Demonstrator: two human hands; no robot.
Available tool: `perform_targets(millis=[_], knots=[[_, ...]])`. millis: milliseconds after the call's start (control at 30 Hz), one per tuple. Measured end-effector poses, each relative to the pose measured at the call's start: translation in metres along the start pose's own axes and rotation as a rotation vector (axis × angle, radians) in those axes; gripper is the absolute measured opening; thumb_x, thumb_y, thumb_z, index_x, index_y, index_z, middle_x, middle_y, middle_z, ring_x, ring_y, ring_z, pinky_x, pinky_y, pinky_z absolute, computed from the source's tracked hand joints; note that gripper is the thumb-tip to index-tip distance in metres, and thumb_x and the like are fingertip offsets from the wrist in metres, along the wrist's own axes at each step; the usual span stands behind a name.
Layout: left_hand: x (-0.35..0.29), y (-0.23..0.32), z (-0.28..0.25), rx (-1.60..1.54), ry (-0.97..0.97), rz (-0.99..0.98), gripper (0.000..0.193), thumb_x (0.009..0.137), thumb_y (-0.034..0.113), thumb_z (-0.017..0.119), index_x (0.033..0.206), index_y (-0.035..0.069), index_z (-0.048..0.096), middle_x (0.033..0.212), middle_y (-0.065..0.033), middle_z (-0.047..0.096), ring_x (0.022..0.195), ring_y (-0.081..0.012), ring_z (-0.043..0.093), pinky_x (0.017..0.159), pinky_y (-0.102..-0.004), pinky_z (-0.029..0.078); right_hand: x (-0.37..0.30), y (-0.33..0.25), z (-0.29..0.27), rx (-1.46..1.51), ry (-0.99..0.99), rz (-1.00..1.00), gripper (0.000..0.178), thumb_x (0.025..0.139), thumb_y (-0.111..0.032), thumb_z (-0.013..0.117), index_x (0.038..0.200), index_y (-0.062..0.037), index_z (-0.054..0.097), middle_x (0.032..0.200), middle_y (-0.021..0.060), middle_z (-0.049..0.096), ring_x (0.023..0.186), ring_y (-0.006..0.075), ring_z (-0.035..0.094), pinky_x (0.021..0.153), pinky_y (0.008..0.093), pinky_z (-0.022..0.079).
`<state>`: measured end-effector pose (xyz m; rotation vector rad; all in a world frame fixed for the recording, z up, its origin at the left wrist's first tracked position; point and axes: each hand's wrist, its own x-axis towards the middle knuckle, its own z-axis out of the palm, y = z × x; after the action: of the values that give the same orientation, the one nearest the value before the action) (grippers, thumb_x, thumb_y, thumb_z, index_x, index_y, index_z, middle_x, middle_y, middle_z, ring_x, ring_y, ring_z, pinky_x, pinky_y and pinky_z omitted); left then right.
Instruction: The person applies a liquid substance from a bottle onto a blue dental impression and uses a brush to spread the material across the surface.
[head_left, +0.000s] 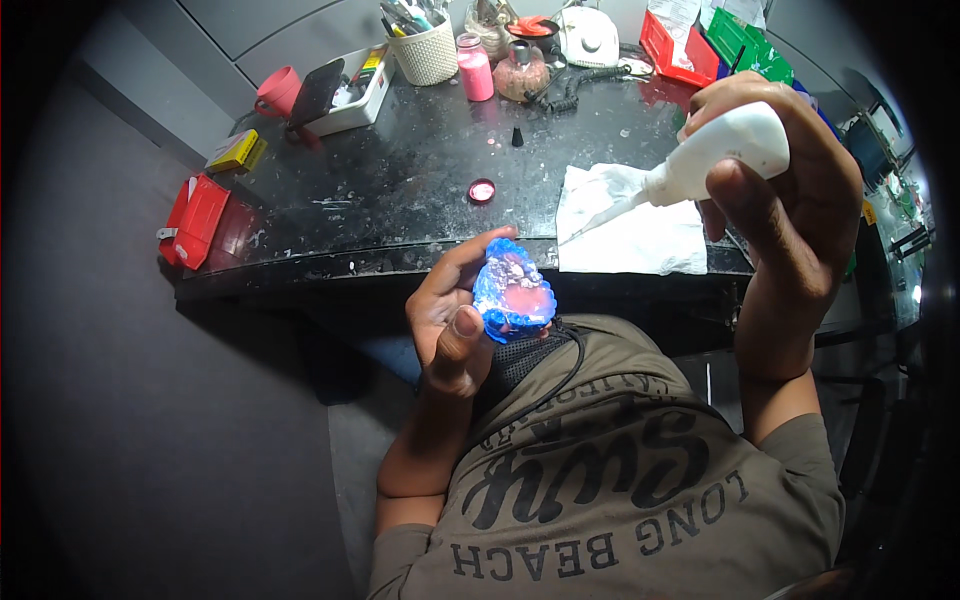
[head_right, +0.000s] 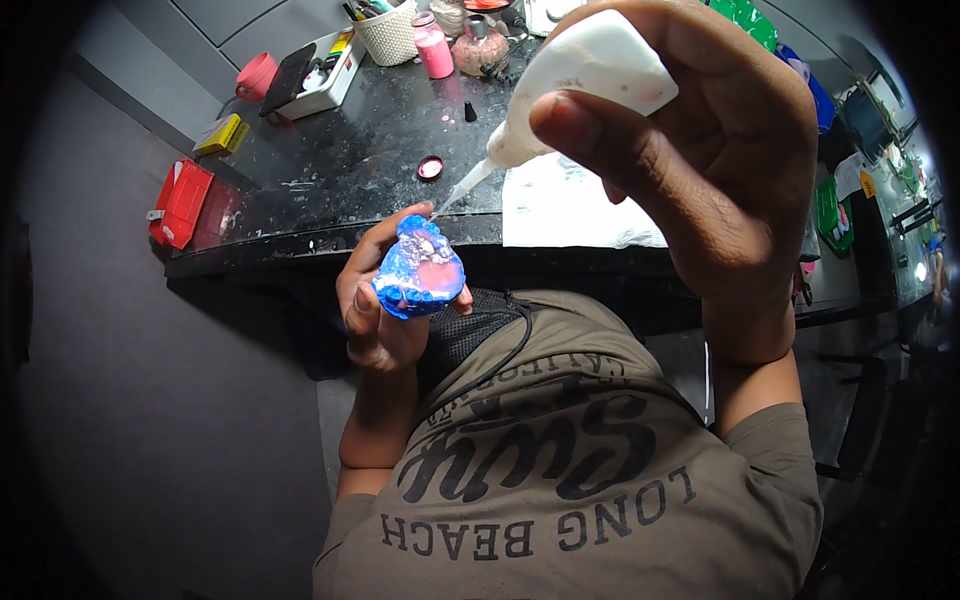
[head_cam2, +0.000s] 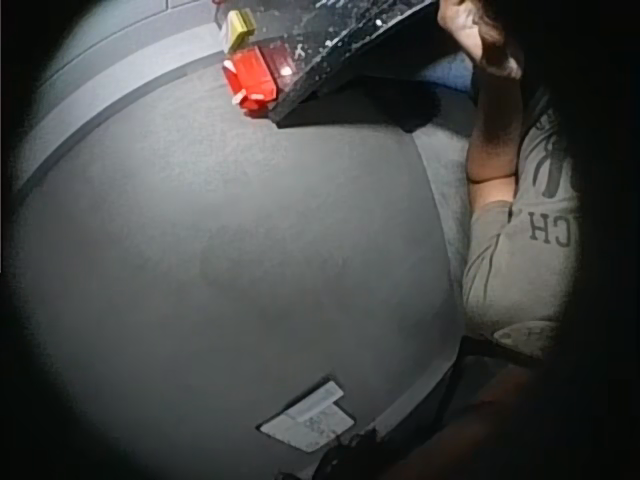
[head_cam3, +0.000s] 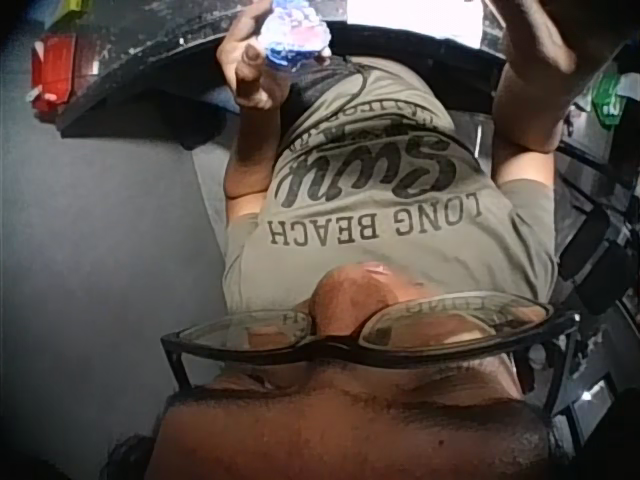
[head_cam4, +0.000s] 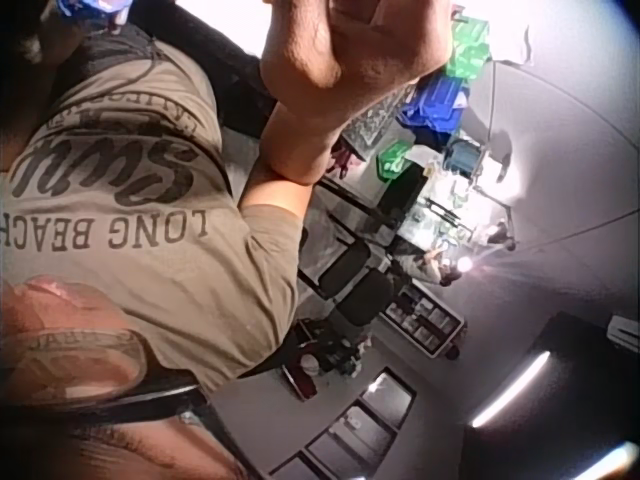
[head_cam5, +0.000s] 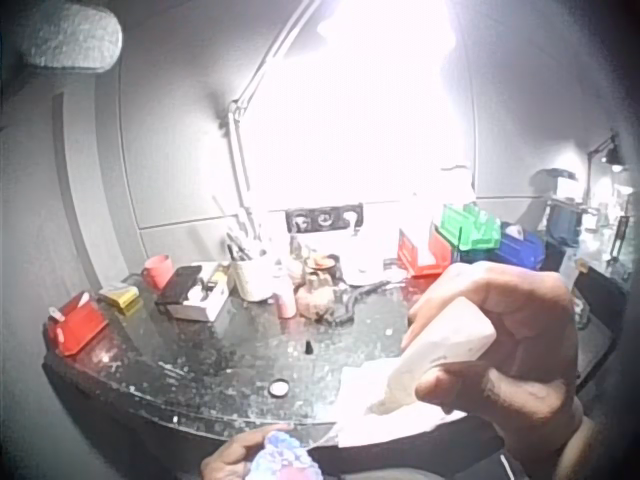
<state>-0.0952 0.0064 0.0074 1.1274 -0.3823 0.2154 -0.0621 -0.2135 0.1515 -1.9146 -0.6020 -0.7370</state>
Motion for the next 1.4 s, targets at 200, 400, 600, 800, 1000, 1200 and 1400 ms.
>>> perform_targets(millis=[200, 400, 600, 800, 1000, 1200, 1400], knots=[[-0.001, -0.001, -0.001, -0.026, -0.001, 0.008, 0.102, 0.089, 0.061, 0.065, 0.139, -0.022, 0.036, 0.101, -0.0259, 0.062, 0.076, -0.0307, 0.072, 0.063, -0.0413, 0.063, 0.001, 0.0, -0.001, -0.012, -0.011, -0.036, 0.046, 0.088, -0.047, 0.071, 0.102, -0.0024, 0.07, 0.099, 0.0104, 0.069, 0.082, 0.0144, 0.068, 0.055, 0.0212, 0.049], [0.0, 0.0, 0.001, -0.019, -0.003, -0.004, 0.105, 0.087, 0.06, 0.069, 0.14, -0.023, 0.034, 0.108, -0.0273, 0.061, 0.08, -0.0323, 0.073, 0.069, -0.0439, 0.065, 0.0, -0.002, -0.003, 0.018, -0.024, -0.006, 0.046, 0.086, -0.045, 0.071, 0.1, -0.0017, 0.069, 0.097, 0.0098, 0.068, 0.08, 0.014, 0.066, 0.055, 0.0212, 0.047], [-0.001, -0.003, -0.003, 0.007, 0.003, 0.017, 0.106, 0.086, 0.06, 0.07, 0.141, -0.023, 0.034, 0.113, -0.0286, 0.06, 0.085, -0.0329, 0.073, 0.071, -0.0455, 0.065, 0.001, -0.002, -0.004, 0.01, -0.029, -0.021, 0.045, 0.086, -0.044, 0.071, 0.101, -0.0017, 0.069, 0.097, 0.01, 0.068, 0.08, 0.0136, 0.066, 0.055, 0.021, 0.046], [0.0, 0.001, 0.003, -0.059, -0.027, -0.029, 0.099, 0.092, 0.06, 0.064, 0.138, -0.023, 0.038, 0.11, -0.0283, 0.061, 0.076, -0.0322, 0.072, 0.063, -0.0431, 0.063, 0.002, -0.001, -0.002, -0.013, -0.041, -0.023, 0.044, 0.086, -0.043, 0.073, 0.102, -0.0016, 0.07, 0.097, 0.0097, 0.067, 0.079, 0.0129, 0.065, 0.056, 0.0209, 0.046], [-0.001, 0.006, 0.002, 0.013, -0.032, -0.067, 0.093, 0.098, 0.064, 0.051, 0.128, -0.023, 0.048, 0.114, -0.0354, 0.062, 0.062, -0.0298, 0.069, 0.05, -0.0369, 0.058, 0.002, 0.001, 0.0, 0.046, -0.105, -0.053, 0.041, 0.088, -0.036, 0.077, 0.103, 0.001, 0.069, 0.099, 0.0109, 0.068, 0.077, 0.0115, 0.064, 0.055, 0.0207, 0.046], [0.001, 0.009, 0.005, -0.092, -0.017, -0.126, 0.09, 0.093, 0.064, 0.063, 0.127, -0.019, 0.055, 0.094, -0.0196, 0.067, 0.069, -0.0225, 0.071, 0.055, -0.032, 0.059, 0.003, 0.001, -0.001, 0.041, -0.085, -0.07, 0.042, 0.086, -0.035, 0.079, 0.103, 0.0011, 0.069, 0.099, 0.0107, 0.068, 0.076, 0.0117, 0.064, 0.054, 0.0207, 0.047], [0.0, 0.004, 0.002, -0.103, -0.007, -0.101, 0.09, 0.093, 0.064, 0.062, 0.126, -0.02, 0.056, 0.092, -0.019, 0.067, 0.066, -0.0222, 0.071, 0.052, -0.0308, 0.057, 0.003, 0.0, 0.001, 0.044, -0.104, -0.049, 0.041, 0.086, -0.035, 0.08, 0.104, 0.0003, 0.069, 0.098, 0.0098, 0.068, 0.076, 0.0116, 0.064, 0.055, 0.0211, 0.047]])
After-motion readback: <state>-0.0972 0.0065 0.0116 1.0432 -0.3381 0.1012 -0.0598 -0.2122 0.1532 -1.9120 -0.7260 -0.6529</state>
